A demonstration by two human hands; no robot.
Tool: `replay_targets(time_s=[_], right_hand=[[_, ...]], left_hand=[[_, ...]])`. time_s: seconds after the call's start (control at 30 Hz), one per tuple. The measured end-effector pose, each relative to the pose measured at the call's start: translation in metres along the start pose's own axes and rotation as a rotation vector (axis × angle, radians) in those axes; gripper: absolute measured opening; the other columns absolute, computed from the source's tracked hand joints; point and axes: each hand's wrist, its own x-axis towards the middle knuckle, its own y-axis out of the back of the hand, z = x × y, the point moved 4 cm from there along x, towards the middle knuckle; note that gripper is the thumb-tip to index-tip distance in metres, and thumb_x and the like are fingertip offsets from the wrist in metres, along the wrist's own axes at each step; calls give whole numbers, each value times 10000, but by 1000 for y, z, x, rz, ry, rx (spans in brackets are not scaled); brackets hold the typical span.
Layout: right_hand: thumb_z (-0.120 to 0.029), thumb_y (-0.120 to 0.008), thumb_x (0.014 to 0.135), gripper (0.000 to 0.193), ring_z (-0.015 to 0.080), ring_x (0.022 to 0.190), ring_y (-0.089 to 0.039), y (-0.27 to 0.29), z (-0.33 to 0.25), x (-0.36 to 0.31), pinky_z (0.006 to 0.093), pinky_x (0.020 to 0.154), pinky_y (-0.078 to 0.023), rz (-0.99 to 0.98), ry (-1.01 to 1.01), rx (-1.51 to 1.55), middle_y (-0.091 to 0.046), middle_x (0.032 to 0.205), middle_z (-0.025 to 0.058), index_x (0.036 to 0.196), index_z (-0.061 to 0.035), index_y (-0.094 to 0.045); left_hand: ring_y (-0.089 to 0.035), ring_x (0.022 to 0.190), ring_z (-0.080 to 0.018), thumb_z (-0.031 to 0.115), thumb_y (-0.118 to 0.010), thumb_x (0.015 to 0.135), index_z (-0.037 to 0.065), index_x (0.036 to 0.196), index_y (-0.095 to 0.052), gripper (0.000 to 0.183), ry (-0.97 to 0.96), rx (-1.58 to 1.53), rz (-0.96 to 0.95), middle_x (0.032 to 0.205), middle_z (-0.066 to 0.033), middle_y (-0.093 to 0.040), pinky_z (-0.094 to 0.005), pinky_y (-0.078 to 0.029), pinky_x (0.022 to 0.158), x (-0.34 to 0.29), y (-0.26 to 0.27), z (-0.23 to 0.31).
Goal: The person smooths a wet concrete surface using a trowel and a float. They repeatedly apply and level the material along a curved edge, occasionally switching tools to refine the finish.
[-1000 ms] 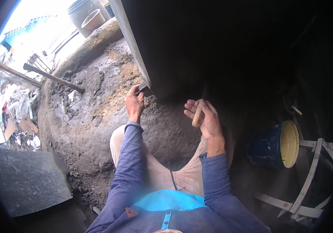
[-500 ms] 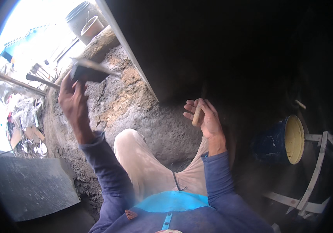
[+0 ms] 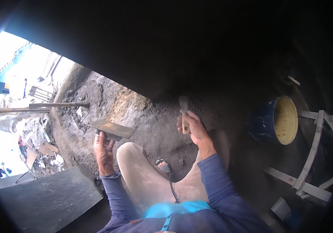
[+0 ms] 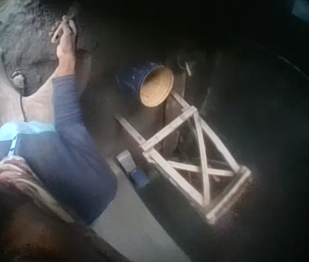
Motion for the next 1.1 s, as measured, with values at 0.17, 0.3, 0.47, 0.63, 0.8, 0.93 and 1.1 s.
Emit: replay_targets(time_s=[0.17,0.3,0.47,0.63,0.8,0.93,1.1], right_hand=[[-286,-666,1095,135,124,697,-610,11,24,-56,236,517,-433,22,-242,-6,-673,961,27,1158,-170,-639],[-275,-672,1072,121,115,671,-559,41,66,-122,229,506,-391,121,-346,248,-642,930,28,1081,-168,-618],[-287,-643,1077,145,133,746,-595,22,30,-252,245,552,-421,185,-310,458,-656,955,37,1107,-146,-633],[-298,-641,1088,147,115,656,-559,54,-43,-397,235,487,-382,367,-360,387,-650,891,33,1099,-154,-619],[-286,-652,1057,146,116,543,-503,168,-68,-507,253,415,-364,690,-291,141,-574,797,25,1096,-164,-582],[-295,-609,1080,116,134,528,-494,261,-47,-586,275,436,-370,1058,-278,191,-537,722,-7,1017,-201,-584],[-394,-613,1105,234,154,559,-509,284,-32,-614,309,468,-392,1048,-269,259,-523,705,9,1018,-179,-578]], left_hand=[[-698,1114,-213,315,-730,1077,143,1237,-638,252,356,-169,46,1197,-31,-722,-438,-580,1003,-70,-29,0],[-598,1334,-236,396,-713,1081,179,1359,-638,361,606,-270,-6,1391,-26,-687,-495,-443,1165,-133,-47,20],[-610,1356,-254,433,-644,1116,179,1442,-621,414,792,-345,43,1441,-39,-684,-501,-462,1172,-206,-76,92],[-746,1074,-255,316,-654,1111,92,1267,-690,276,815,-582,94,1207,-84,-761,-424,-627,902,-245,-79,168],[-759,903,-209,205,-673,1083,100,1179,-710,147,846,-508,-103,1070,-58,-765,-334,-633,660,-253,-79,181],[-727,858,-191,194,-661,1087,100,1169,-705,132,896,-515,-195,1025,-47,-744,-305,-593,622,-269,-134,195],[-705,879,-194,161,-654,1089,88,1179,-694,123,805,-521,-284,1010,-42,-717,-316,-577,680,-299,-183,206]])
